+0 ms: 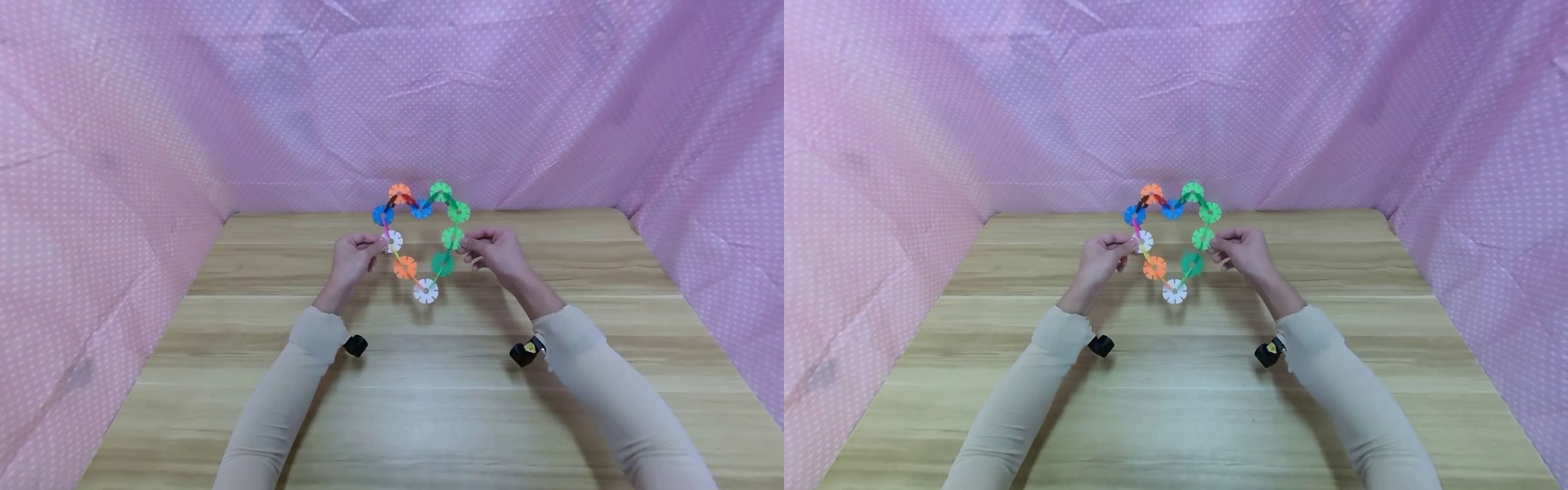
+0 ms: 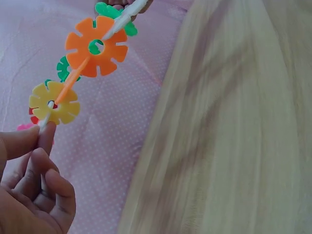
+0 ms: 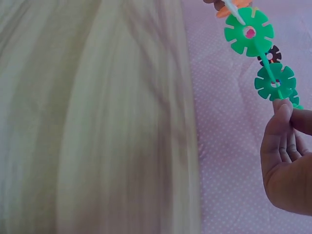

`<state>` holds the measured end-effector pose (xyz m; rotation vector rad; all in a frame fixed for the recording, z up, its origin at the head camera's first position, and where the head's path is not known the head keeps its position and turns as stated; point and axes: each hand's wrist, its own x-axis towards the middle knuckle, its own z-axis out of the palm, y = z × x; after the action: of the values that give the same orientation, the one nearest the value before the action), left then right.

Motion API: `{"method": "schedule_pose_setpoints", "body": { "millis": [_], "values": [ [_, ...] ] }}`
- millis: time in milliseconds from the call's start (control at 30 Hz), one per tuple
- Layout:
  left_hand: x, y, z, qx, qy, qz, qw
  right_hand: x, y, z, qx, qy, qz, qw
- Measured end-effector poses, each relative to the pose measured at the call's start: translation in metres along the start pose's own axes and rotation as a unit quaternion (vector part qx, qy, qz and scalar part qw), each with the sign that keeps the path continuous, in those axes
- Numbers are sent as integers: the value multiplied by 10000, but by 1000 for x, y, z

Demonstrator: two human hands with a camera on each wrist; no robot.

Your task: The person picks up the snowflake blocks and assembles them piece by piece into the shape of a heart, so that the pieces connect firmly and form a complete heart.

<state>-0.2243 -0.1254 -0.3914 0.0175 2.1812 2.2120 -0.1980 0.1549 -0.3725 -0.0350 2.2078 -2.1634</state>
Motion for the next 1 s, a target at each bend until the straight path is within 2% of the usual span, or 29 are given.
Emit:
{"method": "schedule_pose_setpoints", "body": {
  "millis": [167,267,533,700,1000],
  "values": [
    [3,-7,-3,597,-165,-336,9975,1,7,0,-156,-42,312,9994],
    [4,-11,-5,974,-381,-411,9937,2,12,0,-214,-89,534,9983],
    [4,-24,-11,2038,-791,-569,9741,1,30,-2,-711,-401,937,9922],
    [6,-32,-11,2356,-994,-497,9655,1,37,-3,-882,-455,1046,9895],
    [9,-40,-8,2516,-1108,-623,9594,4,46,-4,-1004,-528,1192,9864]
  ]
}}
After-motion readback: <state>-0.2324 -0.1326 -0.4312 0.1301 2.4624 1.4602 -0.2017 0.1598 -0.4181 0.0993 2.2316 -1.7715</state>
